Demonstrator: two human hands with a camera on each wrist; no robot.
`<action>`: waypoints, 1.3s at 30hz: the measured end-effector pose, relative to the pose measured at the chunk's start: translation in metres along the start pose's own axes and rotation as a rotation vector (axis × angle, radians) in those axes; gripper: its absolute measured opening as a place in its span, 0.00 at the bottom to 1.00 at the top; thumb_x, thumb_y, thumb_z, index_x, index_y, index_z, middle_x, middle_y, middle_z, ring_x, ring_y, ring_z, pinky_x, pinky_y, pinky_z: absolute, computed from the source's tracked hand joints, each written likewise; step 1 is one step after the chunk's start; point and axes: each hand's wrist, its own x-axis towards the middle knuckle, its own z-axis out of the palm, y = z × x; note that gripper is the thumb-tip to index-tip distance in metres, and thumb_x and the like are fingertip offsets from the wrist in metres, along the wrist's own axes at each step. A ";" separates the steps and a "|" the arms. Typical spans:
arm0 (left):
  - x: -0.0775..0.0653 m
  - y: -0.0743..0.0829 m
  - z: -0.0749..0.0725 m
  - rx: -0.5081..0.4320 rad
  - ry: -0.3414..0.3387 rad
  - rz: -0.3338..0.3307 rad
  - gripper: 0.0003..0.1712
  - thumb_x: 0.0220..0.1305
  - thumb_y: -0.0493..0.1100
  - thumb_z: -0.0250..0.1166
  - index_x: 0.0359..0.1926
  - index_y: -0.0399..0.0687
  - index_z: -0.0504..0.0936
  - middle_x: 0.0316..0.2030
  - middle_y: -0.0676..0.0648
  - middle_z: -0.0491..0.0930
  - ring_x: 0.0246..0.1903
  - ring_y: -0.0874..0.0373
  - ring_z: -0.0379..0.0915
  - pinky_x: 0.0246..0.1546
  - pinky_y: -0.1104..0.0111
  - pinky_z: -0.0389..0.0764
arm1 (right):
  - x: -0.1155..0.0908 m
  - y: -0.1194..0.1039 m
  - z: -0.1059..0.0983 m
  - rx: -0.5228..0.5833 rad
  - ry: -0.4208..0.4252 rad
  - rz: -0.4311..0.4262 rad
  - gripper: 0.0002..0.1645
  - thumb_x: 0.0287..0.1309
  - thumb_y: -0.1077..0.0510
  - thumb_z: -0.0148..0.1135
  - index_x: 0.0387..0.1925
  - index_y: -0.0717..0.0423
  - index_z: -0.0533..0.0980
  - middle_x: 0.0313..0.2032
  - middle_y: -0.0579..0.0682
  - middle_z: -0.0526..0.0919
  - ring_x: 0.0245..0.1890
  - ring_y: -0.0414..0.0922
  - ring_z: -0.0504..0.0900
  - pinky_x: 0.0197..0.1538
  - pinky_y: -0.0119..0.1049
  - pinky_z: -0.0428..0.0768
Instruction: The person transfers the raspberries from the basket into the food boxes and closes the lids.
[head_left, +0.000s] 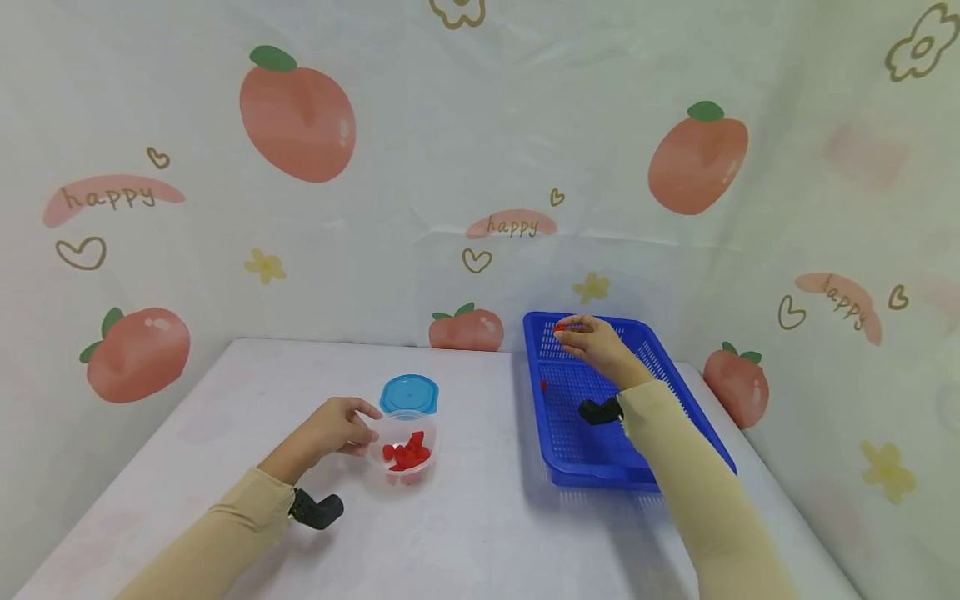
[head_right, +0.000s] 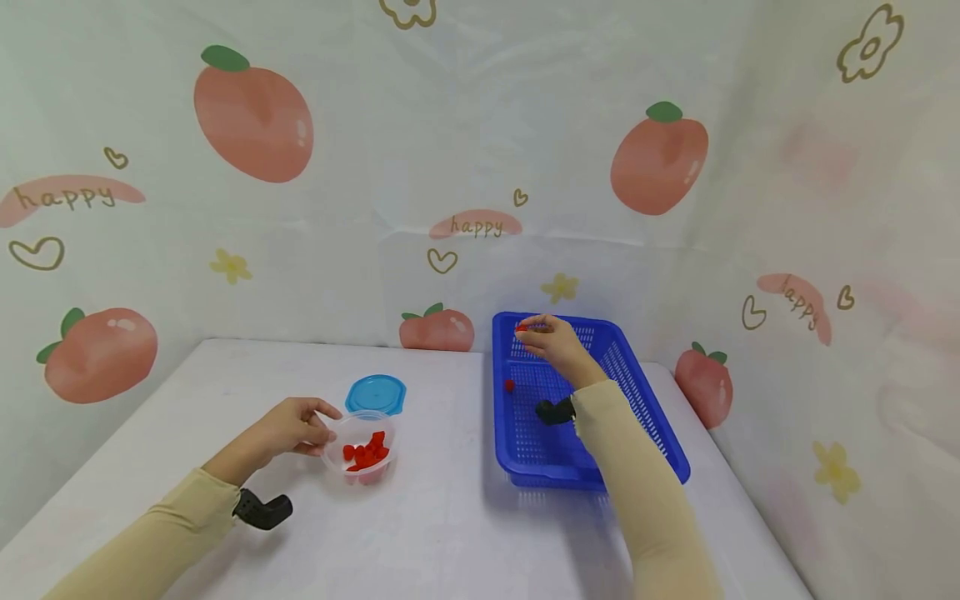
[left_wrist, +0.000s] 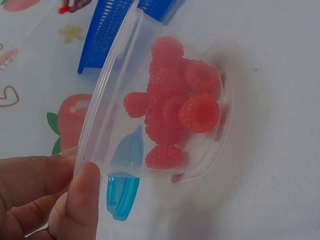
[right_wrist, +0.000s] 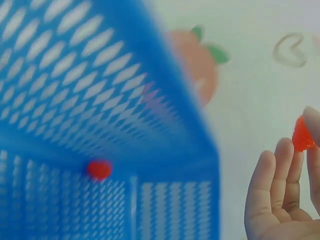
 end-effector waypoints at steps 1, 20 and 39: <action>0.000 0.000 0.000 0.001 0.000 0.001 0.23 0.59 0.35 0.67 0.55 0.32 0.74 0.28 0.43 0.78 0.23 0.56 0.76 0.30 0.68 0.85 | -0.002 -0.004 0.001 0.025 -0.005 -0.008 0.18 0.68 0.64 0.53 0.56 0.63 0.64 0.51 0.52 0.69 0.50 0.40 0.75 0.59 0.33 0.77; 0.004 -0.003 0.001 -0.008 0.000 -0.011 0.24 0.59 0.36 0.68 0.55 0.32 0.74 0.28 0.43 0.78 0.22 0.56 0.76 0.30 0.68 0.85 | -0.047 -0.042 0.073 0.299 -0.129 -0.180 0.11 0.65 0.69 0.55 0.41 0.49 0.74 0.43 0.47 0.75 0.46 0.42 0.76 0.52 0.28 0.80; 0.005 -0.004 0.002 -0.020 -0.002 -0.021 0.23 0.59 0.35 0.67 0.55 0.32 0.74 0.28 0.43 0.79 0.22 0.56 0.77 0.30 0.68 0.85 | -0.067 0.025 0.181 0.061 -0.069 -0.118 0.14 0.57 0.63 0.66 0.45 0.62 0.75 0.39 0.49 0.77 0.39 0.43 0.82 0.53 0.38 0.81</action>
